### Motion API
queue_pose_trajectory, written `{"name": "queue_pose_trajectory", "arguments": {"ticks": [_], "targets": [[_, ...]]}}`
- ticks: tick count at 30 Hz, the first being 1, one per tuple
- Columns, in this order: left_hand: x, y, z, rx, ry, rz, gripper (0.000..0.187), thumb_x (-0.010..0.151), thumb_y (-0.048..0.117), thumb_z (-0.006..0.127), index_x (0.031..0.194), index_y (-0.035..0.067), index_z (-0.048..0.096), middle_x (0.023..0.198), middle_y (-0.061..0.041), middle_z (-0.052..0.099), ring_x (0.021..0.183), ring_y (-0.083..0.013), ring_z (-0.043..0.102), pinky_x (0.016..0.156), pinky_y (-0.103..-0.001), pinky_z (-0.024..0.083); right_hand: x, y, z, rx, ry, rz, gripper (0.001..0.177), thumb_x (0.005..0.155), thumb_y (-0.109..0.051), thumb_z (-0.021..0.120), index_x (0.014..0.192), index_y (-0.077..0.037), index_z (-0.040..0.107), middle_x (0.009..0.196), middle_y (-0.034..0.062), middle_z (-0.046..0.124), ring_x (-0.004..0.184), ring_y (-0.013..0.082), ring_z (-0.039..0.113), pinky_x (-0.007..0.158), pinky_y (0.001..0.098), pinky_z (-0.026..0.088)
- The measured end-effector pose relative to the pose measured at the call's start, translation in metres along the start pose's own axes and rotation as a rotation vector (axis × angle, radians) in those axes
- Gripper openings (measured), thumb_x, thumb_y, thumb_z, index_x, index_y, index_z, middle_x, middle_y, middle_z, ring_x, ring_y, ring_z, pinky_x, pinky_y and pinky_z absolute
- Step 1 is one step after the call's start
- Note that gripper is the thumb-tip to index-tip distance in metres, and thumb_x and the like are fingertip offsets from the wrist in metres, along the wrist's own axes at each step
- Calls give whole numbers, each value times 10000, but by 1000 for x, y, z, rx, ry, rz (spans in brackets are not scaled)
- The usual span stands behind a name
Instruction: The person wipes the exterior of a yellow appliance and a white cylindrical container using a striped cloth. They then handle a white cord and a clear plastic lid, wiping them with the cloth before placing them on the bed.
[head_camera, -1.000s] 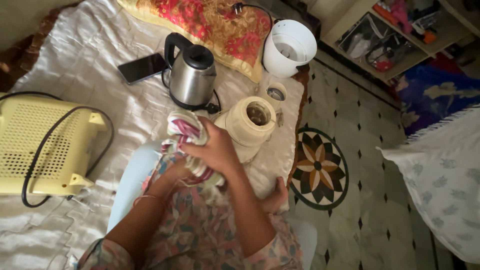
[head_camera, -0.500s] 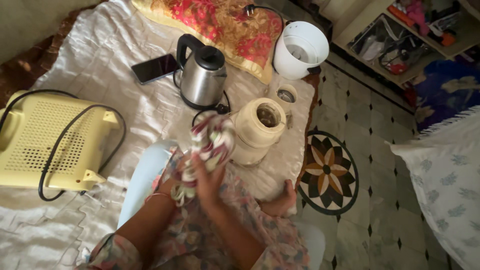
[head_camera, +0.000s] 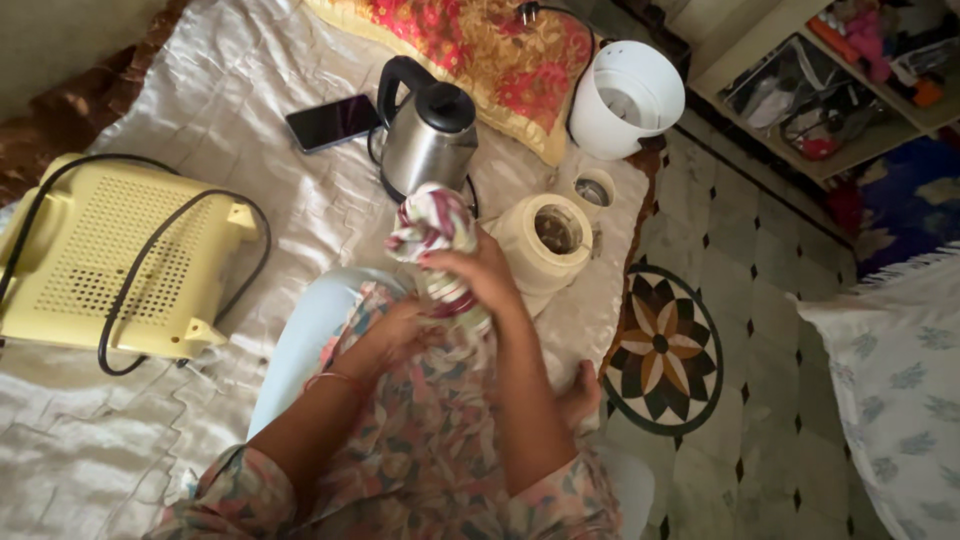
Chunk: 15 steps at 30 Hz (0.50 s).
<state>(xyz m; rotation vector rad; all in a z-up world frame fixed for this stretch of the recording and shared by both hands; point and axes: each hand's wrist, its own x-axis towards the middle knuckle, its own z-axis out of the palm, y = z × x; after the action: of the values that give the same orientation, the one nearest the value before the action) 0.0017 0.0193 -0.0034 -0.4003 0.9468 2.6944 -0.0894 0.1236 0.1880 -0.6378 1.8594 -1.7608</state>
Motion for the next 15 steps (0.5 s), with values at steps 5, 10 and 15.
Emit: {"name": "queue_pose_trajectory", "arguments": {"ticks": [5,10,15], "targets": [[-12,13,18,117,-77,-23,238,988,61,689,1223,55,653,950,-22,643,772,-134,584,629,-269,462,6,87,-40,287,26,227,428,849,-215,805,1181,40,717,1036,92,755,883,170,718,789,313,567],[-34,31,35,322,-172,47,392,900,155,680,1268,40,613,1107,-115,718,928,-222,719,757,-341,608,-50,125,-23,624,296,180,439,837,-167,818,1209,28,689,1048,88,742,892,171,709,786,320,568],[-40,46,67,194,-119,-69,624,874,412,648,1404,94,559,1303,-78,660,1147,-229,643,940,-401,531,-77,101,-14,591,660,3,465,826,-118,832,1237,16,662,1060,85,730,900,173,700,782,326,570]]}}
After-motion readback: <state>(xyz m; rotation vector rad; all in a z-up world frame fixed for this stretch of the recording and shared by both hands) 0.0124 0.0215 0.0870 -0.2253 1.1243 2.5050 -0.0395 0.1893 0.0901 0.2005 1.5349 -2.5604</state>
